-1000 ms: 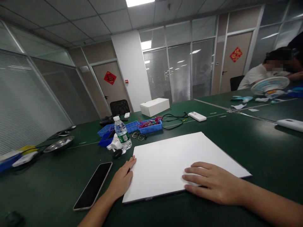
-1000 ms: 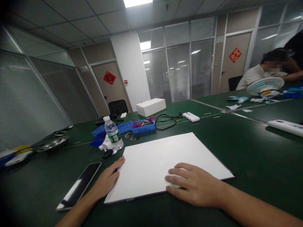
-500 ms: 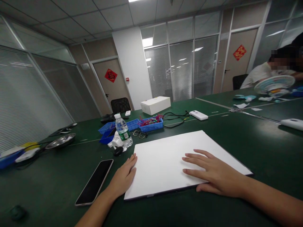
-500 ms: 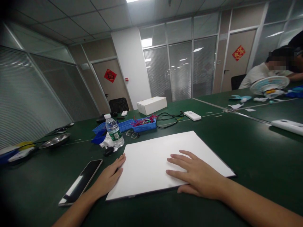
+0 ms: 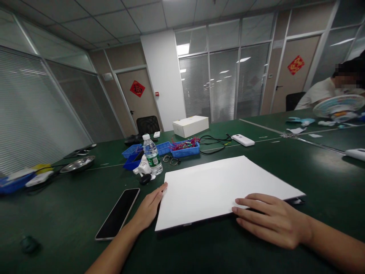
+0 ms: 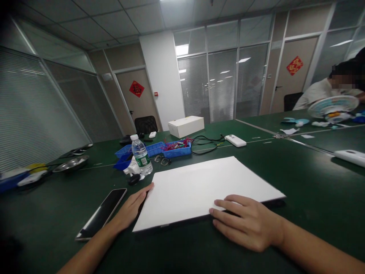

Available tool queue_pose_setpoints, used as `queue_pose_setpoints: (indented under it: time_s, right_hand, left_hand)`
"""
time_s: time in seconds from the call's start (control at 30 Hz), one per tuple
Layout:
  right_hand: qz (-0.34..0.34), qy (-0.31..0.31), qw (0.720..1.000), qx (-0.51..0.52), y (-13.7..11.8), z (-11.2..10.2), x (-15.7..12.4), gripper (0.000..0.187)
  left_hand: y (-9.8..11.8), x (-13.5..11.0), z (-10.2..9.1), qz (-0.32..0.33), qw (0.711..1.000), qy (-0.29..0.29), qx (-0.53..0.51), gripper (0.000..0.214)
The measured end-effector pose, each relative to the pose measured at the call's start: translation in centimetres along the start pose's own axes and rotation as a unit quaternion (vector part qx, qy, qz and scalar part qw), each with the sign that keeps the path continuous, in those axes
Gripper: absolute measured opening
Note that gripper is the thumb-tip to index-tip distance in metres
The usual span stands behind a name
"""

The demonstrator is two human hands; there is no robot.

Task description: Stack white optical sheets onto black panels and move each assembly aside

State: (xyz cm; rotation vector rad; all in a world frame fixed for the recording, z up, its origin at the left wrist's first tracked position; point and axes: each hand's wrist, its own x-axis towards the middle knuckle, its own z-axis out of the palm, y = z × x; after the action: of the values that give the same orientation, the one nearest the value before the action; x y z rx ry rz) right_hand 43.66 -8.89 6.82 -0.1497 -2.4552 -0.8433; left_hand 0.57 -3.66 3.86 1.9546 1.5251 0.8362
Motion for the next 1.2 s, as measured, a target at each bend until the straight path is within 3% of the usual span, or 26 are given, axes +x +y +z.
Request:
queue_pose_setpoints:
  time_s: [0.17, 0.3, 0.5, 0.7, 0.8, 0.9, 1.03, 1.2]
  right_hand:
    - [0.014, -0.005, 1.000, -0.023, 0.5, -0.1, -1.1, 0.030]
    - [0.024, -0.011, 0.999, -0.027, 0.7, 0.0, -1.8, 0.030]
    - [0.148, 0.021, 0.989, 0.015, 0.4, 0.3, -2.7, 0.036]
    - [0.154, 0.042, 0.987, 0.008, 1.3, 0.9, -3.7, 0.041]
    - [0.200, 0.083, 0.976, 0.018, 1.5, 1.6, -3.5, 0.046]
    - [0.247, 0.092, 0.964, 0.044, 1.4, 2.0, -3.2, 0.042]
    - [0.257, 0.068, 0.964, 0.025, 1.5, 1.8, -3.5, 0.044]
    - [0.262, 0.084, 0.961, 0.001, 1.5, 1.4, -3.8, 0.026]
  left_hand:
    - [-1.0, 0.3, -0.5, 0.043, 0.999, -0.012, -0.015, 0.067]
    - [-0.9, 0.2, -0.3, 0.063, 0.998, -0.001, -0.012, 0.059]
    - [-0.3, -0.3, -0.4, 0.114, 0.993, -0.002, 0.033, 0.064]
    - [0.1, -0.1, -0.3, 0.135, 0.984, 0.015, 0.113, 0.054]
    - [0.0, -0.1, 0.0, 0.151, 0.981, 0.044, 0.116, 0.050]
    - [-0.1, -0.2, 0.3, 0.169, 0.974, 0.072, 0.130, 0.047]
    - [0.3, -0.4, 0.5, 0.178, 0.969, 0.089, 0.146, 0.043]
    - [0.8, -0.5, 0.6, 0.185, 0.968, 0.086, 0.143, 0.040]
